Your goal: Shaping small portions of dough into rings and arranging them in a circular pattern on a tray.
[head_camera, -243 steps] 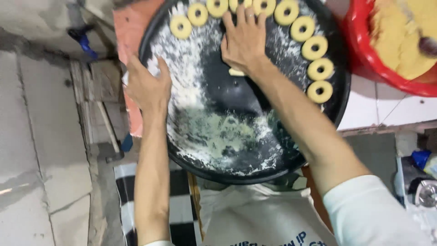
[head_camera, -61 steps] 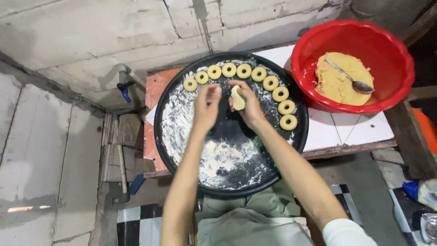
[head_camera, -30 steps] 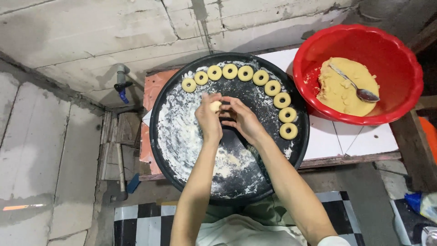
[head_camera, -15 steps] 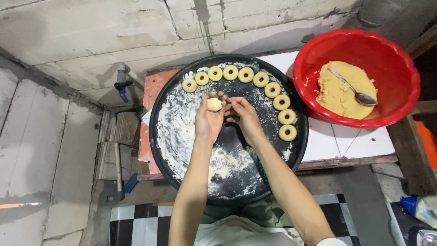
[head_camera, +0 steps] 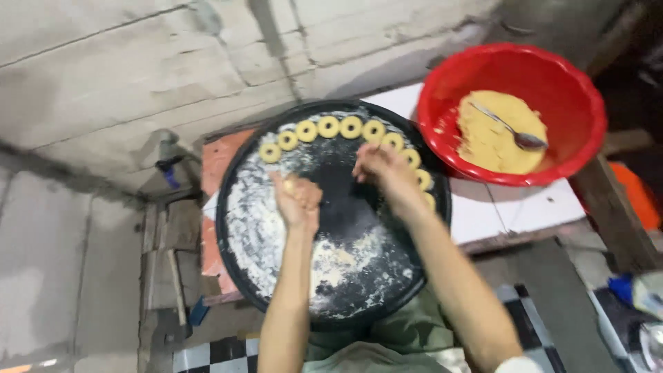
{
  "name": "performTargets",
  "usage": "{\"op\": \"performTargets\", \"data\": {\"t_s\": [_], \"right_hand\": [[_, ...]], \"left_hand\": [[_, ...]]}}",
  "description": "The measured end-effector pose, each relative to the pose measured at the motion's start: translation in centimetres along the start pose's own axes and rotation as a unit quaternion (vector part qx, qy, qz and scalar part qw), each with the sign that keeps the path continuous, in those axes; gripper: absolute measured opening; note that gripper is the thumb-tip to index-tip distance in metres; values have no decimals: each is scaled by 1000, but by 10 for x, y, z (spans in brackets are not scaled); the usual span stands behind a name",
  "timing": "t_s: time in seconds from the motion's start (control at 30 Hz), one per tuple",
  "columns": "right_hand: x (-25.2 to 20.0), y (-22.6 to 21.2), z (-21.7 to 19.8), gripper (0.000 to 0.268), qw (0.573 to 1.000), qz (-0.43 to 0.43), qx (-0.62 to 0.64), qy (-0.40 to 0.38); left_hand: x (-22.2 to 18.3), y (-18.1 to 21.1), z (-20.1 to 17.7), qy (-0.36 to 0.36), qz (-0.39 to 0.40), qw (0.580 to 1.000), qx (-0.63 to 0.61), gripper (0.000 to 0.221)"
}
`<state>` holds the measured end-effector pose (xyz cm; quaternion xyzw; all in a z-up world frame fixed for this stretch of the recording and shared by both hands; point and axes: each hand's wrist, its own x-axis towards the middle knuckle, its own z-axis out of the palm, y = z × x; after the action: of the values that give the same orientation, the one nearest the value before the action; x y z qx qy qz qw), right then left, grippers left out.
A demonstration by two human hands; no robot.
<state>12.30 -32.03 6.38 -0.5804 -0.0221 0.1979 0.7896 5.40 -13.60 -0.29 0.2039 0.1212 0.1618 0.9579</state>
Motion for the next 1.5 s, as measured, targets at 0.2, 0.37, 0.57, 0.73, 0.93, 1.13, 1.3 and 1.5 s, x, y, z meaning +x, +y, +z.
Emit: {"op": "performTargets", "data": {"t_s": [0.2,0.37,0.57,0.73,0.93,1.13,1.3,1.5], "right_hand": [[55,-111,-114,14,905,-258,-337,32],[90,-74,-200,11,730,-159,-653,128],[139,-45,-206,28,731,-139,-665,60],[156,-23,-222,43,644,-5,-765,-14],[159,-31,-232,32,573,-61,-817,-24],[168,-31,-224,26,492,-61,-868,-39],[167,-36,-214,23,461,-58,-884,-45],[144,-51,-213,30,450,-121,-884,-25]], "left_hand": [[-20,14,26,52,63,984,159,35],[-6,-1,23,81,50,961,261,16],[-12,8,33,148,104,973,147,68],[1,17,5,107,77,990,53,53],[3,11,-6,17,78,996,51,26],[-5,11,9,47,22,992,115,74],[-7,13,12,29,7,995,92,105],[-9,15,16,12,-15,993,119,78]]}}
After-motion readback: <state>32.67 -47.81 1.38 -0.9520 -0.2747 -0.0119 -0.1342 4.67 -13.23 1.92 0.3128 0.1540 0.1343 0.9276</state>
